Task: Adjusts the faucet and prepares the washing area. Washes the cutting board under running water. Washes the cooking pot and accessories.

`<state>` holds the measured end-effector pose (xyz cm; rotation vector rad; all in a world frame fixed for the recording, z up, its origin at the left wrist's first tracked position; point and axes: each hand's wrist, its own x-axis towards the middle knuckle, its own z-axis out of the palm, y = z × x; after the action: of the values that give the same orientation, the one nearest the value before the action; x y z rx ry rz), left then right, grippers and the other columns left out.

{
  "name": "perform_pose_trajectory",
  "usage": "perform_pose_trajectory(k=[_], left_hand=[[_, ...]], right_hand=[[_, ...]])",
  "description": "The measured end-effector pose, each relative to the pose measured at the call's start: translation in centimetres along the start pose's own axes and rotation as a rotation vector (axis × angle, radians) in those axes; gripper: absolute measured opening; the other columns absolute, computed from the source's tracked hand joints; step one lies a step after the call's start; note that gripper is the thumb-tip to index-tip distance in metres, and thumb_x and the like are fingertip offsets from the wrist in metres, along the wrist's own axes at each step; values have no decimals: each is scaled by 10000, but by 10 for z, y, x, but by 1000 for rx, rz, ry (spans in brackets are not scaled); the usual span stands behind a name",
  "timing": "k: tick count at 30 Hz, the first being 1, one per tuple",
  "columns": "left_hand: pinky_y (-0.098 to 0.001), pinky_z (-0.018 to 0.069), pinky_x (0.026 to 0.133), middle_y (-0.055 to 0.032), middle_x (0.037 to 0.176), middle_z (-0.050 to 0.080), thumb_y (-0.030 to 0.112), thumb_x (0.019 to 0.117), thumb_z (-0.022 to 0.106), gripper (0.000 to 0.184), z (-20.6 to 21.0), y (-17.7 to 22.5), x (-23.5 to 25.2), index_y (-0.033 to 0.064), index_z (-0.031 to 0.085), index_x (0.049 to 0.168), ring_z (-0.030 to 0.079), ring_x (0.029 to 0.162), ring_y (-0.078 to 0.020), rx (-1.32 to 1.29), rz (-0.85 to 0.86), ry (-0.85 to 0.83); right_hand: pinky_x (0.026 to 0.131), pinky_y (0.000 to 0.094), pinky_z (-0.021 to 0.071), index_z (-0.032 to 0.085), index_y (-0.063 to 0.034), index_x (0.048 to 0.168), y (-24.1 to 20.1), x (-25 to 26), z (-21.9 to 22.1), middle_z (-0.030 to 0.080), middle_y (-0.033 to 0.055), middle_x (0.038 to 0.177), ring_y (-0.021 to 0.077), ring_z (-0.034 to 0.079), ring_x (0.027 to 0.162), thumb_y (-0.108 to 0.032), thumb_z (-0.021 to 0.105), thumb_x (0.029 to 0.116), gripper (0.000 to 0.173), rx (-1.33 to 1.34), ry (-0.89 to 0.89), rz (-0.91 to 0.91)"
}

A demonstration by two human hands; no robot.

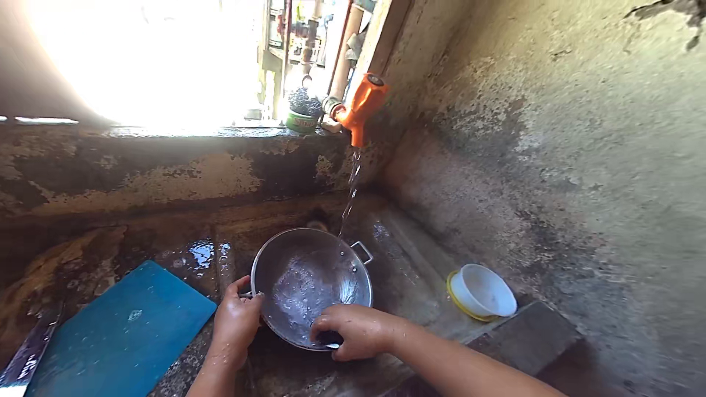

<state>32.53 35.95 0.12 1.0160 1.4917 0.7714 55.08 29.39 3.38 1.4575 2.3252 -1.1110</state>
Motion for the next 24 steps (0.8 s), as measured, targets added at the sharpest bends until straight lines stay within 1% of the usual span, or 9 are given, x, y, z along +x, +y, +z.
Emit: perform_pose_trajectory(k=[3,5,7,9,12,14,18,21,24], left_hand=[[-416,599,695,-185,1089,679,62,967,678,479,1,-1,0,91,530,1421,701,804,-249,-24,12,7],[-413,596,698,-189,1133,669,52,969,669,475,2,0,-1,84,529,1422,699,813,-249,-35,18,8],[-417,598,704,-194,1169,656,50,976,657,474,3,1,-2,81,521,1429,700,821,-253,-39,19,12],[-431,596,719,-198,1188,648,58,980,654,473,3,2,-2,80,516,1433,699,849,-265,-43,17,14],[-451,588,732,-201,1133,661,63,975,658,487,2,2,-2,88,512,1439,693,864,-277,-40,18,17],[-449,588,727,-201,1116,663,58,971,660,497,2,1,-2,87,506,1443,693,859,-276,-46,19,13],[-447,597,723,-198,1086,673,49,969,667,512,3,1,-2,85,495,1450,702,849,-279,-65,6,6],[-443,609,722,-201,1091,675,49,961,678,518,4,1,-1,80,496,1444,710,850,-279,-83,1,-2],[-434,611,724,-196,1093,675,44,950,689,529,-1,-3,0,73,497,1443,709,844,-271,-83,-3,-6]], right_hand=[[1013,575,498,704,-120,1210,13,-42,-16,694,115,1234,292,642,1183,-24,697,861,361,74,154,83],[991,519,513,711,-93,1189,31,-88,-35,698,99,1203,248,651,1136,-3,692,864,338,166,346,284],[931,553,532,708,-116,1187,61,-140,-53,701,99,1173,272,663,1081,5,715,868,341,163,545,554],[966,645,494,688,-118,1245,100,-188,-63,685,173,1217,371,646,1137,-63,764,884,373,129,646,822],[976,622,492,553,-54,1408,136,-228,-62,614,268,1298,421,619,1156,-74,820,869,601,332,684,1026],[984,617,488,483,-31,1471,141,-239,-62,583,300,1329,438,606,1170,-18,793,877,670,437,723,1096],[987,662,459,440,-73,1523,156,-242,-65,564,293,1375,470,569,1223,-83,788,903,711,337,817,1081],[971,691,472,573,-92,1416,144,-213,-71,604,281,1313,482,582,1202,44,782,837,630,162,800,1020],[997,691,459,662,-40,1277,171,-196,-55,656,287,1225,481,610,1177,-95,807,874,432,96,760,1100]])
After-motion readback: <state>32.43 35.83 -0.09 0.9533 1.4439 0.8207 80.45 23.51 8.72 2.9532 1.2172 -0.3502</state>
